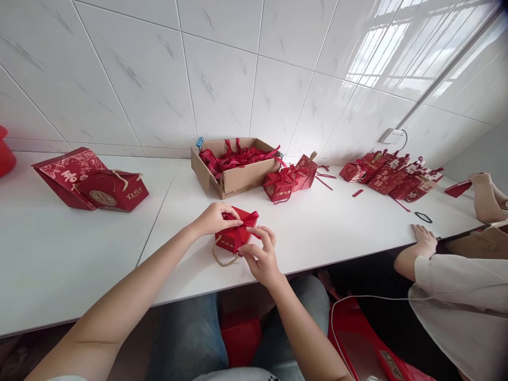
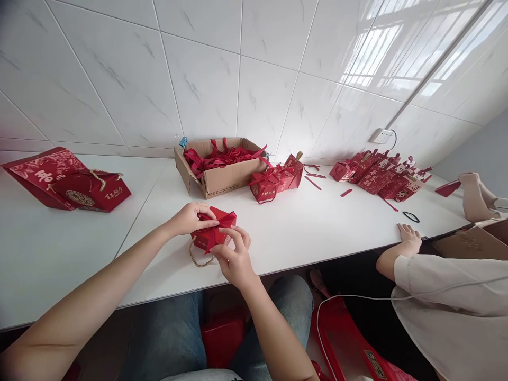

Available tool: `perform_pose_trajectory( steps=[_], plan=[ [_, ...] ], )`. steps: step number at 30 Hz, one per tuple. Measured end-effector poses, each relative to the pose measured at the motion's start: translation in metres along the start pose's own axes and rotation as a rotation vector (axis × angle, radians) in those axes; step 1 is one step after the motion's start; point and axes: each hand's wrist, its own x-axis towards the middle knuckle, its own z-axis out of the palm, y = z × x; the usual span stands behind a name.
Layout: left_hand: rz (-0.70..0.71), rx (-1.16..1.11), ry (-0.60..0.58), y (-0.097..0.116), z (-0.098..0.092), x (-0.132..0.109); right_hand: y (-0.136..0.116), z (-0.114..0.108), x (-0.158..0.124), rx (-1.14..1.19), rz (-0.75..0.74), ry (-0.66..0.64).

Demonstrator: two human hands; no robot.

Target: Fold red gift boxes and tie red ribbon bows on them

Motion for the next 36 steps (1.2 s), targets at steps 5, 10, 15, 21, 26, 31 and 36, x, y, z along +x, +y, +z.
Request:
perform_pose_trajectory(
  steps=[5, 10, 15, 21, 26, 31, 36],
  plan=[
    [-0.032, -0.019, 0.050, -0.002, 0.006, -0.001, -0.002, 0.000, 0.001, -0.010, -0.035, 0.048],
    [-0.029, 0.008, 0.038, -0.003, 0.006, 0.000, -0.005, -0.002, 0.005, -0.009, -0.035, 0.065],
    [-0.018, 0.025, 0.034, -0.002, 0.004, -0.001, -0.004, -0.006, 0.008, -0.007, -0.021, 0.035],
    [0.066, 0.115, 0.083, -0.002, 0.006, 0.000, -0.003, -0.002, 0.007, 0.003, -0.069, 0.072],
    [0.042, 0.151, 0.081, 0.000, 0.004, 0.000, -0.004, 0.003, 0.009, 0.015, -0.061, 0.063],
    [0.049, 0.214, 0.044, 0.007, -0.001, 0.000, -0.008, -0.024, 0.014, 0.148, -0.091, -0.045],
    [0.043, 0.201, 0.042, 0.010, -0.003, 0.000, -0.002, -0.050, 0.028, 0.181, 0.006, 0.002]
  ],
)
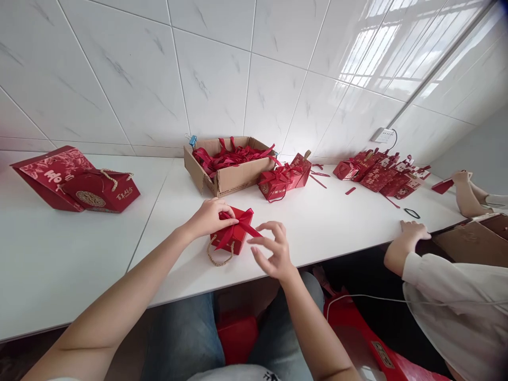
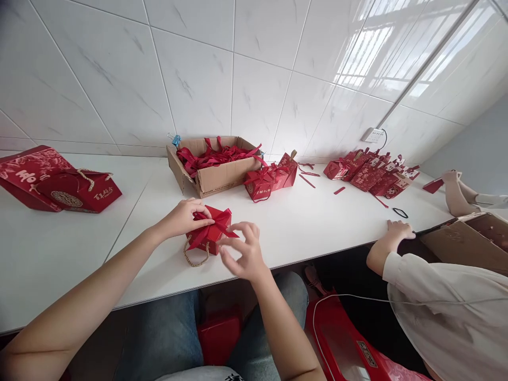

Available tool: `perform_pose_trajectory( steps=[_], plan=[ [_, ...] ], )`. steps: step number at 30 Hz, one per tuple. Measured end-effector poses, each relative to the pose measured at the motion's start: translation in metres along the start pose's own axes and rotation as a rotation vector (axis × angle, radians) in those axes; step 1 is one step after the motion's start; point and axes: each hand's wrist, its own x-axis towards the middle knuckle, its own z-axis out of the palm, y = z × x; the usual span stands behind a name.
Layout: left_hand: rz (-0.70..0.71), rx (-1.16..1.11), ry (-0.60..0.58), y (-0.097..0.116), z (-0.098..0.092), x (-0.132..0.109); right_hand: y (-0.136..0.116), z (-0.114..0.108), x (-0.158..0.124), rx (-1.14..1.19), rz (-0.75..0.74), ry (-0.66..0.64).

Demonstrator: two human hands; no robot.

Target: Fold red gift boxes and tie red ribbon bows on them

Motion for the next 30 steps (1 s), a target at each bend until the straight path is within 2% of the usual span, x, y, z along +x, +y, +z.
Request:
perform_pose_trajectory(
  steps=[3, 5, 9, 15, 20, 25, 30],
  plan=[
    [-0.029, -0.053, -0.018, 0.001, -0.001, 0.000, 0.009, 0.002, 0.010, -0.004, 0.317, -0.010],
    [-0.036, -0.081, -0.020, 0.001, -0.001, 0.000, 0.013, 0.008, 0.013, 0.006, 0.472, -0.064],
    [-0.029, -0.070, 0.016, 0.001, 0.001, -0.003, 0.017, 0.017, 0.011, 0.025, 0.592, -0.168],
    [0.000, 0.040, 0.079, -0.001, 0.008, -0.004, 0.011, 0.019, 0.011, 0.085, 0.603, -0.245],
    [-0.029, 0.172, 0.102, -0.003, 0.010, 0.001, 0.006, 0.023, 0.016, 0.094, 0.523, -0.264],
    [-0.128, 0.097, 0.092, -0.007, 0.013, 0.004, 0.004, 0.025, 0.015, 0.077, 0.504, -0.278],
    [-0.197, -0.082, 0.089, -0.011, 0.015, 0.002, 0.008, 0.022, 0.009, 0.065, 0.496, -0.311]
  ],
)
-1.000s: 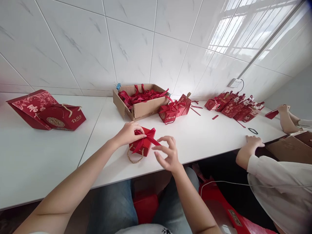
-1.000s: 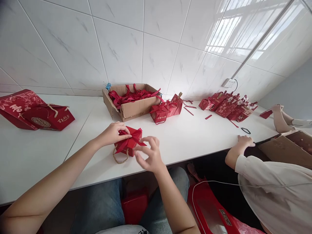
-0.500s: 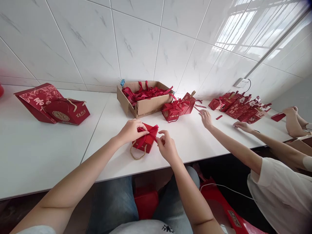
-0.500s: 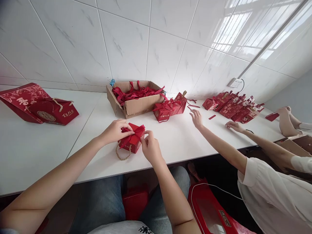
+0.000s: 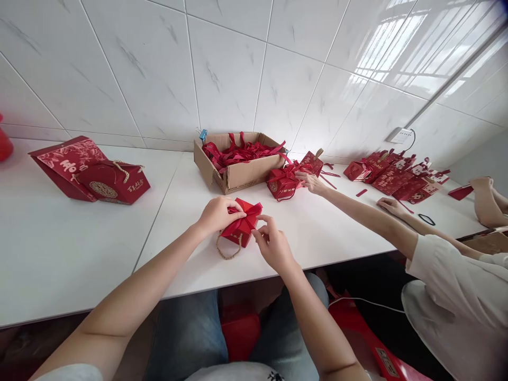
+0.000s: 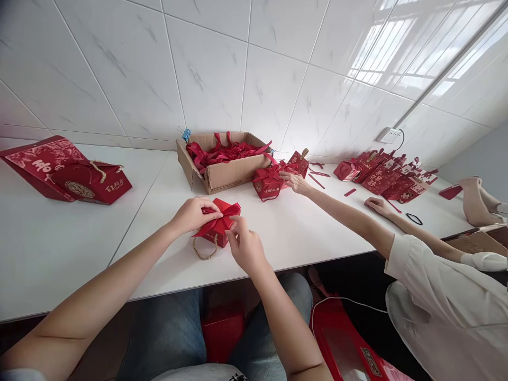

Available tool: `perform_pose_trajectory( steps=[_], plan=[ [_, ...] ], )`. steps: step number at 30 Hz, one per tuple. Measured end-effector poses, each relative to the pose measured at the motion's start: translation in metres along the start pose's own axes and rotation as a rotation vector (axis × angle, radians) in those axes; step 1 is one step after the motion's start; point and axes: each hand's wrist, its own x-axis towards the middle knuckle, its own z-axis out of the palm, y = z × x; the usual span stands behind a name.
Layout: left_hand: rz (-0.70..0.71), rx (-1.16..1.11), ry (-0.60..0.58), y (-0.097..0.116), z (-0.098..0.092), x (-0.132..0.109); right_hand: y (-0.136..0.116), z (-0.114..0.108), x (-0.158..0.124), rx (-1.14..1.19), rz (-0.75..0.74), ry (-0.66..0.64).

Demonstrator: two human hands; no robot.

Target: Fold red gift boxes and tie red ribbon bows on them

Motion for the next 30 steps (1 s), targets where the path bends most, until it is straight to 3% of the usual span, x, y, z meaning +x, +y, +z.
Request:
perform_pose_trajectory(
  steps=[5, 7, 9, 12, 16, 25, 30],
  plan=[
    [-0.026, -0.278, -0.077, -0.005, -0.005, 0.002, 0.014, -0.013, 0.026, -0.057, -0.058, 0.302],
    [-0.074, -0.422, -0.096, -0.008, -0.008, 0.001, 0.017, -0.021, 0.044, -0.067, -0.142, 0.331],
    [-0.107, -0.597, -0.099, -0.013, -0.009, 0.000, 0.017, -0.028, 0.060, -0.067, -0.275, 0.222],
    [-0.101, -0.860, -0.117, -0.023, -0.011, -0.003, 0.013, -0.034, 0.079, -0.087, -0.441, -0.072],
    [-0.111, -1.031, -0.155, -0.031, -0.012, -0.004, 0.009, -0.033, 0.090, -0.167, -0.494, -0.333],
    [-0.166, -1.176, -0.142, -0.029, -0.005, -0.009, 0.014, -0.025, 0.091, -0.159, -0.460, -0.356],
    [-0.171, -1.111, -0.111, -0.026, -0.004, -0.009, 0.016, -0.023, 0.091, -0.123, -0.441, -0.365]
  ],
)
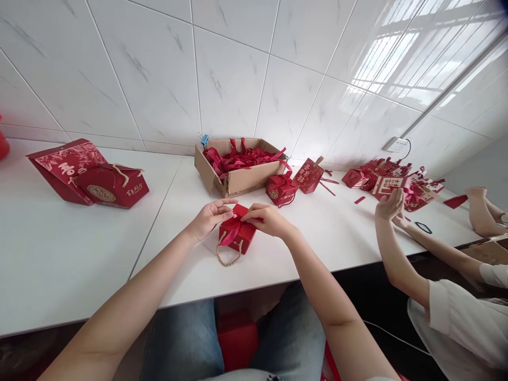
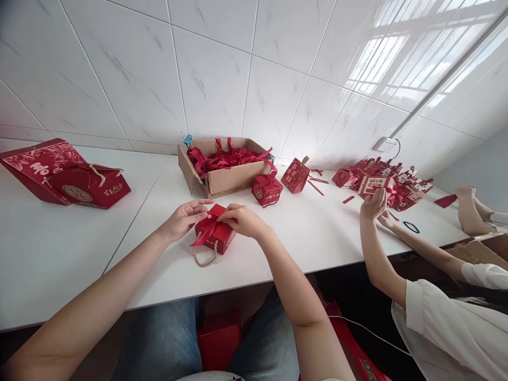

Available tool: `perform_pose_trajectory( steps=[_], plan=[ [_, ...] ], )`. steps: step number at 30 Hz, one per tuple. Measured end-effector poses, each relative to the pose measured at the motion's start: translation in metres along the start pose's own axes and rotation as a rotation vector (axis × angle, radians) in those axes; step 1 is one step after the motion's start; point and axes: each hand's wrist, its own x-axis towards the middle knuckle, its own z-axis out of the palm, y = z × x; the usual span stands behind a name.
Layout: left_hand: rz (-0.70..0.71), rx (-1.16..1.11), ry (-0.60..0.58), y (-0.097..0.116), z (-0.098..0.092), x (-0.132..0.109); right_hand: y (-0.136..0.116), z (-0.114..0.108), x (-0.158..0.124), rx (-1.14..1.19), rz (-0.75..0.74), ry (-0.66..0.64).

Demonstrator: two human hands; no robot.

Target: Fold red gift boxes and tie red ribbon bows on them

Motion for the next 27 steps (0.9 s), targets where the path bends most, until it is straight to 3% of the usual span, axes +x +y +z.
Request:
perform_pose_trajectory(
  steps=[10, 27],
  plan=[
    [0.044, 0.165, -0.082, -0.004, -0.001, 0.000, 0.005, 0.001, -0.002, 0.014, -0.018, 0.033],
    [0.016, 0.097, -0.007, -0.001, 0.001, -0.001, 0.004, 0.005, -0.007, -0.042, 0.042, 0.068]
  ],
)
